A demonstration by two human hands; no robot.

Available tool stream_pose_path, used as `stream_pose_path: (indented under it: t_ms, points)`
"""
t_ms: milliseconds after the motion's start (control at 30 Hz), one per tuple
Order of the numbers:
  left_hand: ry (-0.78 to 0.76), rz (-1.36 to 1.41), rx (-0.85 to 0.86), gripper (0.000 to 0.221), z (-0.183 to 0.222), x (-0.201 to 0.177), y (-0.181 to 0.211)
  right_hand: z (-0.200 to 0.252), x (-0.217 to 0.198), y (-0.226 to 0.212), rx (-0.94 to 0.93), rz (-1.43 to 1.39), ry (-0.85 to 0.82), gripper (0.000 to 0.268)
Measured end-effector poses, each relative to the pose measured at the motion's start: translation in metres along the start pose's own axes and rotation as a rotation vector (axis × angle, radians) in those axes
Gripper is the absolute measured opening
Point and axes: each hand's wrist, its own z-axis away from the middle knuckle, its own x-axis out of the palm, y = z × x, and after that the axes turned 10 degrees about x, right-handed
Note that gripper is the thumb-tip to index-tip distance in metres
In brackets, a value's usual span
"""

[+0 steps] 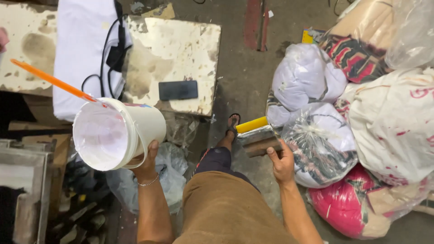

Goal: Cleaning a squeegee, preparing ink, and screen printing on yellow fabric.

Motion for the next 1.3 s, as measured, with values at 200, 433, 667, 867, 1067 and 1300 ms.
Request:
stream_pose_path:
  t_ms: [200,433,667,867,1067,1300]
  points:
    - [0.066,-0.198,0.009,0.125,-0.043,0.109,-0.029,-0.167,-0.016,-0.010,-0.068,-0.120,-0.054,0.019]
    - [0.093,-0.272,-0.048,0.134,-0.101,0.217,-0.053,-0.310,-0.059,-0.028,-0.009,-0.188,0.043,0.023]
    - [0.114,-0.108,-0.166,0.075,-0.198,0.345,-0.038,-0.467,-0.072,-0.078,0.277,-0.269,0.347,0.039]
    - [0.398,-0.017,-0.569,0.088,-0.230,0.458,-0.054,-0.654,-0.056,-0.133,0.444,-0.187,0.360,0.052]
    - [0.237,-0.386,-0.464,0.065,-0.263,0.521,-0.088,-0.825,0.026,-0.171,0.237,0.180,-0.066,0.040]
    - [0.683,-0.110,-0.838,0.085,-0.334,0.545,-0.126,-0.925,0.229,-0.205,0.275,0.204,-0.649,0.046]
